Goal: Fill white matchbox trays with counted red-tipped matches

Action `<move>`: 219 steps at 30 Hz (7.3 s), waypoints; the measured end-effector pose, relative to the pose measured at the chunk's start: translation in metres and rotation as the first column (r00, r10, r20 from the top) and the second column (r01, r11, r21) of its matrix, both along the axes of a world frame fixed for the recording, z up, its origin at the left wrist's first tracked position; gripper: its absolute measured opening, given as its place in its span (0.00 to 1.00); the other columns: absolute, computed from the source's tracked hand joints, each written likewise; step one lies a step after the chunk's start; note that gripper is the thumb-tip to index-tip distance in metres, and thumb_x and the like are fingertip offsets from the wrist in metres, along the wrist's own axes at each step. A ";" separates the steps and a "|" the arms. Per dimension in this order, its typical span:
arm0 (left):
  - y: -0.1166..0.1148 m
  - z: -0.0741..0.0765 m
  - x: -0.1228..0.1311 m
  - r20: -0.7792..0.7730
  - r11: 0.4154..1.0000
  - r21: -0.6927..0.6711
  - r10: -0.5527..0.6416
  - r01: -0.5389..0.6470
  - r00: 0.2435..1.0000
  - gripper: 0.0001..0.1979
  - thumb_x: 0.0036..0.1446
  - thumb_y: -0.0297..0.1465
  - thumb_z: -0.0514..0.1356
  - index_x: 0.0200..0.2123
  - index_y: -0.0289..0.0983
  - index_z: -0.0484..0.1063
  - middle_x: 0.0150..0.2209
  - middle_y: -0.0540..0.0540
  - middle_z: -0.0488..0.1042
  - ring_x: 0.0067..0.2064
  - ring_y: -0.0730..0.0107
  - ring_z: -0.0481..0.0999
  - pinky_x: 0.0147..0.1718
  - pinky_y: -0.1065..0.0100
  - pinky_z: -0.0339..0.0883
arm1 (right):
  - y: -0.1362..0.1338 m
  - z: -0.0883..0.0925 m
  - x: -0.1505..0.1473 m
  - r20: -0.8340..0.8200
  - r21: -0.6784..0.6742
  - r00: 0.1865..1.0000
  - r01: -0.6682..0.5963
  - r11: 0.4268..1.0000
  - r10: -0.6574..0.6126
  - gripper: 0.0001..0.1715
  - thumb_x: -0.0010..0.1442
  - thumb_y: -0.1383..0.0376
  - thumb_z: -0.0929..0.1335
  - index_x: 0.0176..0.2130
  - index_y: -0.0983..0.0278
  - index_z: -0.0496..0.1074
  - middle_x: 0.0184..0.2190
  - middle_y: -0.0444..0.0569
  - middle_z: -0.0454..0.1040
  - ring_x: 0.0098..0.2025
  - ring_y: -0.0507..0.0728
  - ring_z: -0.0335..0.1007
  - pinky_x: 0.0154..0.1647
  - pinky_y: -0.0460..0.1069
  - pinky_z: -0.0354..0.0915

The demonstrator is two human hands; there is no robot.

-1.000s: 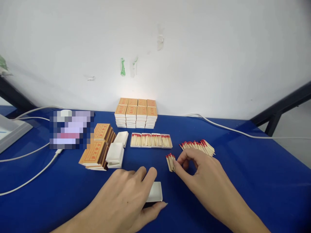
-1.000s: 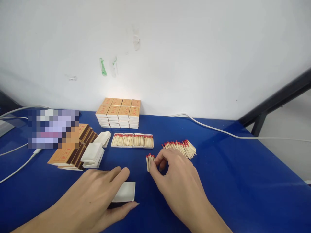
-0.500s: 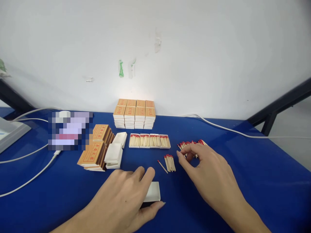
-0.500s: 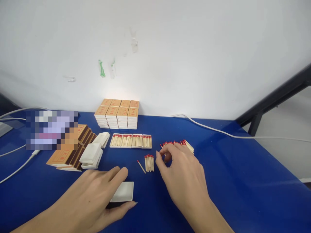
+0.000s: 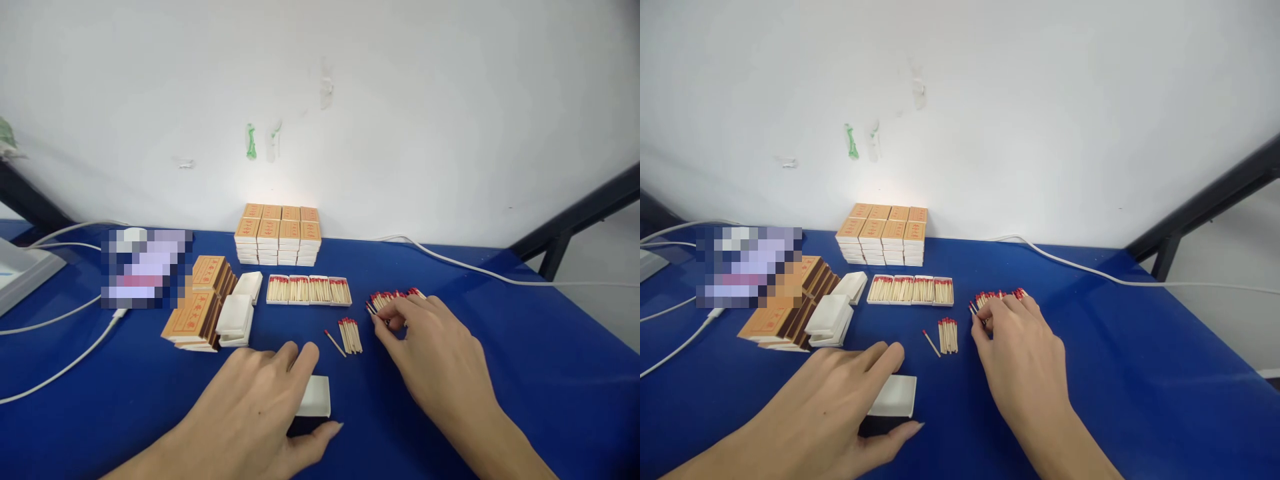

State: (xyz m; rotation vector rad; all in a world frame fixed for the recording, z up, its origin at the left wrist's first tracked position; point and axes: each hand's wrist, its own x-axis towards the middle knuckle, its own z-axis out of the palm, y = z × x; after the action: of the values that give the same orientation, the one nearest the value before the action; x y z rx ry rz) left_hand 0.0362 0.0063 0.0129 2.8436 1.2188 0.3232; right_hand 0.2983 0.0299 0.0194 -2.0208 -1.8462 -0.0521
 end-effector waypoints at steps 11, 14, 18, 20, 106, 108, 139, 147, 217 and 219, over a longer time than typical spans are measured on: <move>0.000 0.001 0.001 0.008 1.000 -0.017 0.006 -0.006 1.000 0.18 0.65 0.41 0.70 0.48 0.44 0.64 0.36 0.53 0.73 0.30 0.53 0.79 0.25 0.57 0.54 | -0.008 0.017 -0.014 -0.405 -0.123 0.908 -0.173 0.977 0.110 0.15 0.67 0.54 0.75 0.29 0.55 0.79 0.28 0.43 0.80 0.28 0.57 0.73 0.29 0.52 0.64; 0.000 0.000 0.000 0.005 1.000 -0.025 0.005 -0.005 1.000 0.18 0.66 0.41 0.69 0.48 0.44 0.64 0.36 0.53 0.74 0.30 0.54 0.79 0.26 0.57 0.54 | -0.009 0.013 -0.019 -0.382 -0.086 0.916 -0.166 0.982 0.121 0.18 0.67 0.52 0.75 0.28 0.56 0.77 0.27 0.43 0.79 0.28 0.57 0.74 0.29 0.52 0.63; 0.002 -0.001 0.001 0.012 1.000 -0.015 0.001 -0.001 1.000 0.18 0.66 0.41 0.69 0.47 0.44 0.64 0.36 0.52 0.74 0.29 0.54 0.79 0.25 0.57 0.54 | -0.008 0.009 -0.022 -0.355 -0.059 0.927 -0.150 0.987 0.119 0.21 0.68 0.49 0.73 0.28 0.56 0.75 0.28 0.45 0.79 0.31 0.59 0.76 0.32 0.54 0.66; 0.002 0.001 0.001 0.007 1.000 -0.016 0.004 -0.004 1.000 0.18 0.65 0.42 0.70 0.47 0.44 0.65 0.36 0.52 0.74 0.29 0.53 0.79 0.25 0.57 0.55 | -0.008 0.009 -0.022 -0.352 -0.054 0.929 -0.141 0.989 0.113 0.21 0.69 0.49 0.73 0.28 0.56 0.76 0.29 0.45 0.80 0.32 0.59 0.76 0.34 0.54 0.66; 0.000 0.009 0.002 -0.011 0.997 -0.071 -0.008 0.007 1.000 0.17 0.66 0.43 0.71 0.47 0.42 0.69 0.36 0.51 0.75 0.30 0.51 0.81 0.24 0.55 0.65 | -0.013 -0.002 -0.025 -0.151 0.157 0.939 -0.284 0.946 0.308 0.16 0.71 0.65 0.73 0.29 0.58 0.73 0.28 0.44 0.73 0.34 0.58 0.73 0.35 0.53 0.67; 0.000 0.010 0.002 -0.009 0.998 -0.069 -0.013 0.012 1.000 0.18 0.66 0.43 0.71 0.48 0.42 0.70 0.36 0.51 0.76 0.30 0.51 0.82 0.24 0.55 0.65 | -0.013 -0.004 -0.025 -0.145 0.169 0.940 -0.283 0.944 0.308 0.17 0.71 0.64 0.73 0.29 0.58 0.73 0.28 0.44 0.72 0.34 0.58 0.72 0.36 0.53 0.67; 0.001 0.007 0.003 0.013 0.999 -0.034 -0.012 0.012 1.000 0.17 0.64 0.42 0.71 0.45 0.43 0.68 0.35 0.51 0.74 0.29 0.52 0.81 0.23 0.55 0.63 | -0.007 -0.009 -0.027 -0.114 -0.019 0.990 -0.086 0.996 0.083 0.15 0.74 0.48 0.69 0.46 0.56 0.70 0.29 0.43 0.78 0.23 0.60 0.74 0.24 0.51 0.59; -0.001 0.007 0.002 0.012 0.999 -0.049 -0.006 0.006 1.000 0.16 0.64 0.41 0.71 0.45 0.43 0.68 0.36 0.50 0.76 0.30 0.52 0.81 0.24 0.55 0.66 | -0.009 -0.013 -0.028 -0.074 -0.026 0.991 -0.112 0.993 0.110 0.15 0.76 0.49 0.67 0.49 0.56 0.72 0.32 0.46 0.79 0.27 0.61 0.77 0.25 0.51 0.60; 0.003 0.009 0.001 0.037 0.999 -0.001 -0.039 0.039 0.999 0.19 0.63 0.41 0.72 0.45 0.44 0.65 0.34 0.53 0.73 0.27 0.54 0.79 0.22 0.55 0.60 | -0.009 -0.005 -0.026 -0.094 0.175 0.957 -0.257 0.951 0.276 0.15 0.76 0.63 0.71 0.34 0.58 0.68 0.33 0.47 0.71 0.39 0.62 0.70 0.35 0.56 0.66; 0.003 0.008 0.001 0.033 0.999 -0.012 -0.034 0.034 0.999 0.18 0.64 0.42 0.72 0.46 0.44 0.67 0.34 0.53 0.73 0.27 0.53 0.80 0.22 0.55 0.62 | -0.007 -0.005 -0.023 -0.105 0.167 0.966 -0.217 0.962 0.236 0.16 0.74 0.61 0.71 0.34 0.57 0.68 0.32 0.46 0.71 0.38 0.61 0.69 0.35 0.56 0.66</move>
State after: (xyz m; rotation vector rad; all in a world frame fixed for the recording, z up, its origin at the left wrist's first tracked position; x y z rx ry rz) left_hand 0.0373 0.0091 0.0213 2.8333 1.1612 0.3575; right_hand 0.2757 0.0226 0.0143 -1.6609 -1.9192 -0.0040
